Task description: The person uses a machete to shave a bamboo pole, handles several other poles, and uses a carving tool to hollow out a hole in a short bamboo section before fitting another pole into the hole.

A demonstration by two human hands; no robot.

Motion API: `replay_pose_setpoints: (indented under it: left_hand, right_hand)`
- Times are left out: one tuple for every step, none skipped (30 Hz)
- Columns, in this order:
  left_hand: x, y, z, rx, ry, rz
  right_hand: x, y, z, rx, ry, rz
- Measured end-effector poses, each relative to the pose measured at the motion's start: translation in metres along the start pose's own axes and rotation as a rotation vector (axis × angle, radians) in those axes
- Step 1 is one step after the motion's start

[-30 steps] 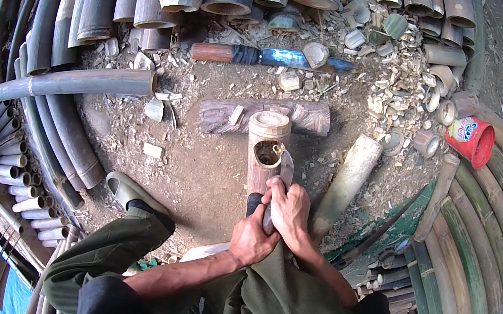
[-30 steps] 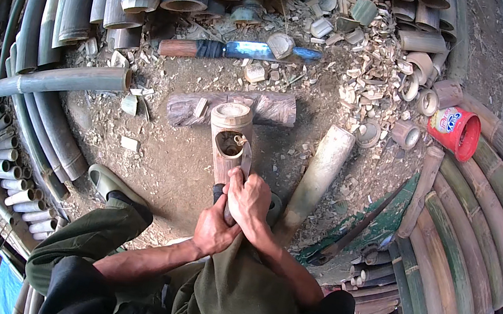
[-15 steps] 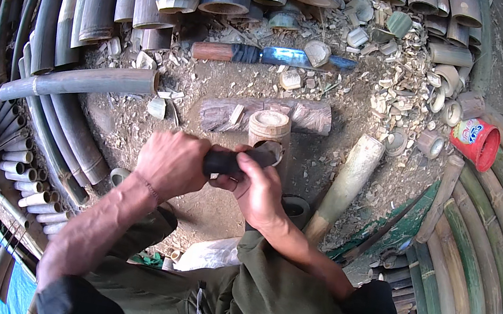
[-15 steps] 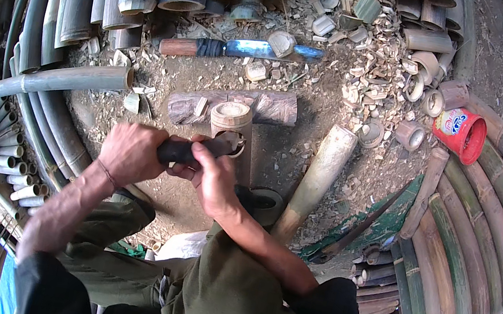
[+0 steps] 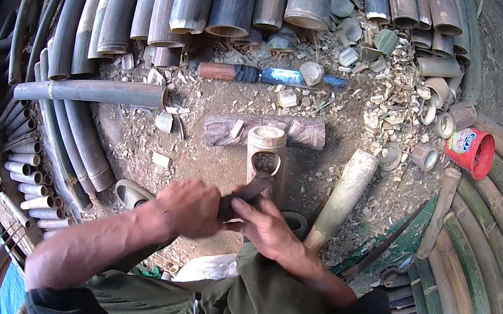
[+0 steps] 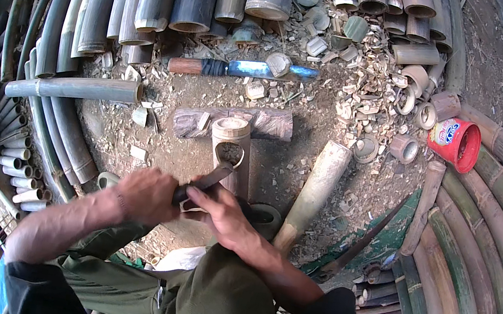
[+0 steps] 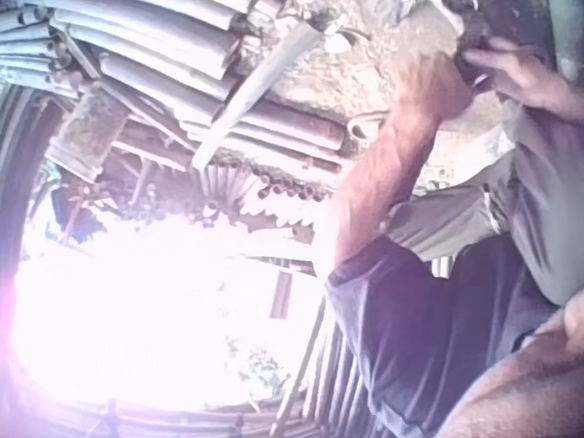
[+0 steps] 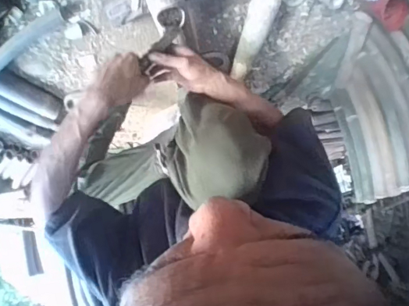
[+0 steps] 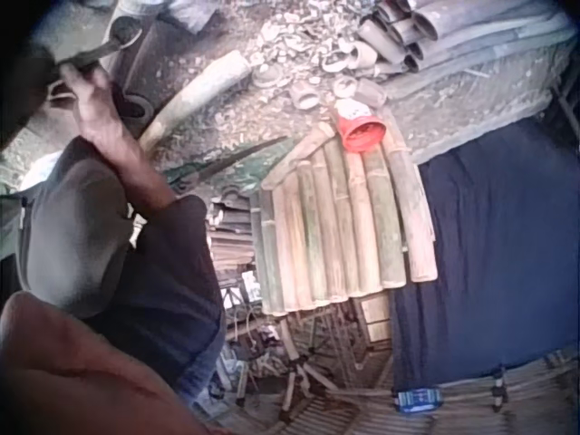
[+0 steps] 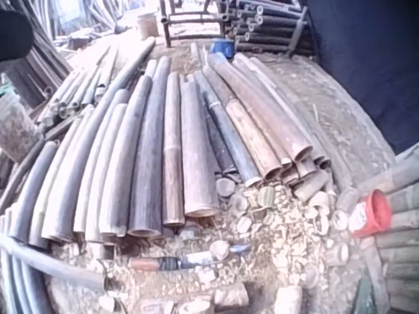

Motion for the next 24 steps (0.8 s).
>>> replay_pose_setpoints:
  left_hand:
    - [0.004,0.009,0.001,0.177,0.098,-0.104]
    - [0.009,0.016,0.007,0.245,0.141,-0.201]
    - [0.010,0.022,0.014,0.312,0.186,-0.299]
    - [0.006,0.026,0.016,0.390,0.243,-0.290]
    - [0.001,0.030,0.019,0.466,0.303,-0.275]
    - [-0.007,0.030,0.022,0.794,0.368,-0.231]
    - [-0.026,0.045,0.020,0.984,0.403,0.002]
    - [-0.041,0.043,0.026,1.140,0.328,-0.065]
    - [-0.056,0.040,0.033,1.297,0.239,-0.128]
    - [-0.074,0.041,0.036,1.331,0.178,-0.068]
    - [-0.096,0.046,0.040,1.362,0.121,-0.014]
    - [-0.112,0.047,0.046,1.405,0.151,0.081]
    - [-0.125,0.049,0.050,1.355,0.051,0.179]
    - [-0.138,0.051,0.050,1.356,0.067,0.297]
    - [-0.145,0.048,0.048,1.351,0.084,0.413]
    - [-0.148,0.049,0.046,1.478,0.112,0.355]
    - [-0.144,0.040,0.046,1.602,0.138,0.289]
    - [-0.142,0.034,0.045,1.728,0.160,0.228]
    - [-0.145,0.034,0.042,1.883,0.173,0.217]
    - [-0.148,0.032,0.037,2.041,0.184,0.215]
    - [-0.150,0.031,0.033,2.196,0.196,0.212]
    - [-0.148,0.031,0.030,2.330,0.204,0.180]
    - [-0.148,0.034,0.027,2.447,0.325,0.087]
    - [-0.150,0.041,0.025,2.603,0.452,-0.006]
  right_hand:
    - [0.009,0.000,-0.005,0.085,-0.055,0.056]
    - [0.020,-0.005,-0.010,0.256,-0.145,0.086]
    - [0.029,-0.008,-0.020,0.426,-0.236,0.119]
    - [0.040,-0.004,-0.033,0.579,-0.344,0.152]
    - [0.046,-0.012,-0.039,0.704,-0.344,0.240]
    - [0.049,-0.020,-0.050,1.006,-0.476,0.246]
    - [0.050,-0.026,-0.058,1.307,-0.608,0.247]
    - [0.049,-0.035,-0.057,1.357,-0.569,0.279]
    - [0.047,-0.039,-0.060,1.441,-0.433,0.337]
    - [0.041,-0.044,-0.064,1.493,-0.312,0.401]
    - [0.034,-0.051,-0.068,1.542,-0.186,0.473]
    - [0.024,-0.055,-0.074,1.593,-0.248,0.478]
    - [0.018,-0.057,-0.082,1.607,-0.168,0.496]
    - [0.010,-0.052,-0.093,1.612,-0.126,0.447]
    - [0.003,-0.050,-0.104,1.613,-0.085,0.401]
    - [-0.003,-0.049,-0.115,1.693,-0.092,0.337]
    - [-0.009,-0.039,-0.127,1.755,-0.045,0.297]
    - [-0.016,-0.032,-0.135,1.870,-0.038,0.260]
    - [-0.023,-0.026,-0.142,1.986,-0.032,0.220]
    - [-0.034,-0.014,-0.152,2.050,-0.006,0.158]
    - [-0.044,0.000,-0.160,2.112,0.019,0.096]
    - [-0.054,0.011,-0.165,2.085,0.024,0.054]
    - [-0.060,0.022,-0.169,2.113,0.075,-0.012]
    - [-0.066,0.033,-0.171,2.138,0.117,-0.095]
Point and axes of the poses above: each hand's wrist, its own x-axis away from the middle knuckle, its own y-axis out of the palm, z = x × y, the point moved 3 cm from there along -x, towards the middle knuckle, and after that the axes turned 2 degrees about y, right-handed, at the moved point
